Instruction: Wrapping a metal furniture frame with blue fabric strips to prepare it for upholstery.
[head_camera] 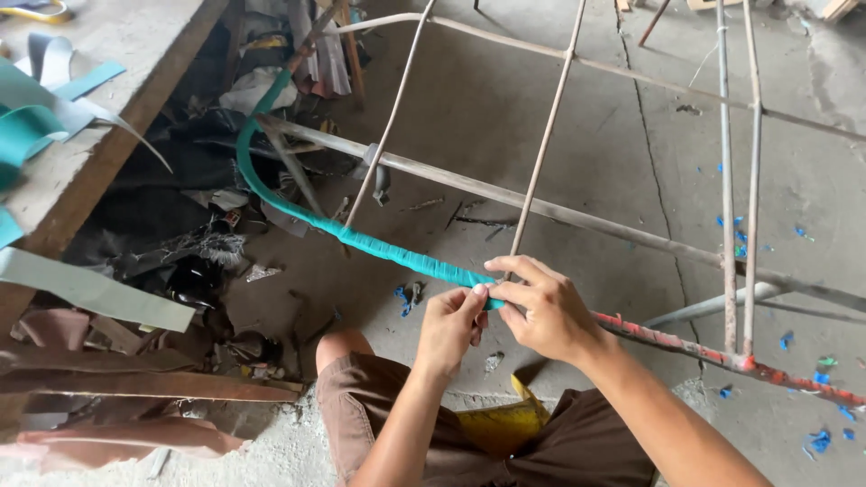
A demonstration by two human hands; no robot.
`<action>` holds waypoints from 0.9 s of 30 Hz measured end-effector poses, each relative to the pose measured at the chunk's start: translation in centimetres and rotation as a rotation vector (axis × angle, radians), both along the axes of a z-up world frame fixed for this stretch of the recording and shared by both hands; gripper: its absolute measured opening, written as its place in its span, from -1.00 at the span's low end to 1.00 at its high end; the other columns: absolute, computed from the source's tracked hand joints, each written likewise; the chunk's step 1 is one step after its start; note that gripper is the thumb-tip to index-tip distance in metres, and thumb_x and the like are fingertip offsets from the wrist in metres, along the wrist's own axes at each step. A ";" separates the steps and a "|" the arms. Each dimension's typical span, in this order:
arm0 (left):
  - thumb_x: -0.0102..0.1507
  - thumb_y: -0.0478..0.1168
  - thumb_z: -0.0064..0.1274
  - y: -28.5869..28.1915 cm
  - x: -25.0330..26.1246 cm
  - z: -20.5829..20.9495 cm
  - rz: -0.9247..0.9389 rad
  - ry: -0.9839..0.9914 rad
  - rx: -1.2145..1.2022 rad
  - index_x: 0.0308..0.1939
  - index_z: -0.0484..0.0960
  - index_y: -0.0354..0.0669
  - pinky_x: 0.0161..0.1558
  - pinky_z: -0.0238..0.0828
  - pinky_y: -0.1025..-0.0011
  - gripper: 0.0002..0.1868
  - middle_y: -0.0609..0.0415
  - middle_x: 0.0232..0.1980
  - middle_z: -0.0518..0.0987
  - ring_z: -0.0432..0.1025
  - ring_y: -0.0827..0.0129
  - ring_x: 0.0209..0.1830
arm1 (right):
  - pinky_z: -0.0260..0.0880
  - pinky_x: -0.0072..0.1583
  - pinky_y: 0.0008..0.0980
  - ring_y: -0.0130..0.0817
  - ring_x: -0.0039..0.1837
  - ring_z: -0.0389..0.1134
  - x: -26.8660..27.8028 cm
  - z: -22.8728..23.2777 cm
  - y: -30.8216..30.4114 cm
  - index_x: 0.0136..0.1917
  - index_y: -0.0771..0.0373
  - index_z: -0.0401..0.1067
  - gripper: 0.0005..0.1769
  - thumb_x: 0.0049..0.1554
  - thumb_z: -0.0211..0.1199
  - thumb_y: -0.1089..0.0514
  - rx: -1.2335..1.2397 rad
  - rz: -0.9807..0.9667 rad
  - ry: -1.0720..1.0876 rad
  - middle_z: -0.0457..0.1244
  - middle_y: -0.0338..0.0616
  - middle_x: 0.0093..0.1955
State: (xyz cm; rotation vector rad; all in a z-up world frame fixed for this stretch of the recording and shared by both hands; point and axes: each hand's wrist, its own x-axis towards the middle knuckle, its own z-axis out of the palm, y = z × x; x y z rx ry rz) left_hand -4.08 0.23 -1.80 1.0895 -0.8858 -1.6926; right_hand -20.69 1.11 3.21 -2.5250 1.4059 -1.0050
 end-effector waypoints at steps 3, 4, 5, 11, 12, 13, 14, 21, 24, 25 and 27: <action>0.44 -0.19 0.07 0.6 -0.3 -1.6 0.089 0.122 0.035 -0.44 0.53 -0.23 -0.64 -0.06 0.58 -0.65 0.09 -0.64 0.24 0.09 0.51 -0.76 | 0.59 0.05 -0.12 -0.07 0.15 0.51 -0.2 -0.2 0.8 0.13 0.01 0.56 -0.58 -0.02 0.30 0.27 0.127 0.032 0.012 0.33 -0.23 0.31; 0.44 -0.19 0.07 1.0 -0.6 -2.0 0.091 0.119 0.039 -0.44 0.53 -0.23 -0.64 -0.06 0.58 -0.65 0.09 -0.64 0.24 0.09 0.51 -0.76 | 0.59 0.05 -0.12 -0.07 0.15 0.51 -0.4 -0.1 0.8 0.13 0.01 0.56 -0.58 -0.02 0.30 0.27 0.131 0.034 0.010 0.33 -0.23 0.31; 0.46 -0.17 0.04 1.4 -0.8 -2.5 0.090 0.162 0.053 -0.44 0.50 -0.17 -0.63 -0.10 0.62 -0.64 0.19 -0.63 0.17 0.05 0.58 -0.73 | 0.59 0.02 -0.09 0.02 0.13 0.50 -0.6 0.0 0.8 0.19 0.02 0.51 -0.57 0.03 0.26 0.25 0.129 -0.017 -0.051 0.30 -0.13 0.33; 0.46 -0.15 0.02 3.4 -2.7 -3.5 0.185 0.190 0.003 -0.46 0.49 -0.09 -0.64 -0.15 0.60 -0.63 0.27 -0.66 0.13 0.01 0.62 -0.73 | 0.58 -0.03 0.03 0.15 0.01 0.50 0.6 1.6 1.1 0.30 0.07 0.44 -0.56 0.17 0.24 -0.03 0.156 -0.156 -0.021 0.22 0.00 0.45; 0.47 -0.14 0.02 3.5 -3.0 -3.7 0.214 0.176 -0.017 -0.48 0.48 -0.10 -0.62 -0.14 0.57 -0.61 0.22 -0.66 0.15 0.02 0.58 -0.72 | 0.58 0.01 0.15 0.28 0.05 0.48 0.7 2.1 1.2 0.27 0.10 0.48 -0.51 0.14 0.31 -0.13 0.219 -0.177 0.005 0.20 0.02 0.48; 0.47 -0.14 0.02 3.6 -3.1 -4.0 0.213 0.183 -0.023 -0.48 0.48 -0.10 -0.62 -0.14 0.57 -0.61 0.22 -0.66 0.15 0.02 0.58 -0.72 | 0.58 0.01 0.15 0.28 0.05 0.48 0.6 2.2 0.9 0.27 0.10 0.48 -0.51 0.14 0.31 -0.13 0.212 -0.178 0.010 0.20 0.02 0.48; 0.47 -0.13 0.01 3.7 -3.0 -4.3 0.219 0.082 -0.089 -0.47 0.49 -0.10 -0.59 -0.08 0.57 -0.61 0.22 -0.66 0.21 0.09 0.56 -0.68 | 0.57 0.05 0.18 0.31 0.08 0.47 0.7 2.2 0.6 0.24 0.11 0.52 -0.56 0.14 0.32 -0.08 0.308 -0.169 0.022 0.20 -0.01 0.49; 0.48 -0.27 0.01 -2.5 -2.4 -9.7 0.177 -0.083 -0.645 -0.38 0.52 -0.13 -0.26 0.17 0.32 -0.70 0.13 -0.43 0.33 0.17 0.40 -0.32 | 0.66 -0.08 -0.03 0.14 -0.11 0.54 1.0 -0.8 -2.5 0.13 0.19 0.47 -0.64 0.26 0.06 -0.06 0.198 -0.066 0.343 0.30 -0.09 0.31; 0.43 -0.12 0.15 -4.4 -3.1 -12.7 0.173 0.063 -0.643 -0.07 0.66 -0.01 0.08 0.37 0.50 -0.90 0.34 -0.10 0.59 0.40 0.63 -0.06 | 0.35 -0.13 0.32 0.36 -0.09 0.46 0.7 -3.3 -2.5 0.25 0.12 0.26 -0.58 0.26 0.06 -0.15 0.282 -0.153 0.435 0.15 -0.18 0.46; 0.43 -0.12 0.15 -4.4 -2.8 -12.4 0.231 0.043 -0.659 -0.07 0.66 -0.01 0.08 0.37 0.50 -0.90 0.34 -0.10 0.59 0.40 0.63 -0.06 | 0.35 -0.13 0.32 0.36 -0.09 0.46 0.8 -3.2 -2.7 0.25 0.12 0.26 -0.58 0.26 0.06 -0.15 0.255 -0.097 0.440 0.15 -0.18 0.46; 0.39 -0.13 0.24 -4.0 -3.2 -11.9 0.185 0.226 -0.575 -0.26 0.53 0.07 -0.05 0.26 0.61 -0.81 0.38 -0.22 0.51 0.33 0.68 -0.19 | 0.36 -0.09 0.21 0.23 -0.04 0.49 0.2 -3.1 -2.7 0.18 0.00 0.26 -0.68 0.24 0.05 -0.14 0.416 -0.190 0.439 0.17 -0.46 0.39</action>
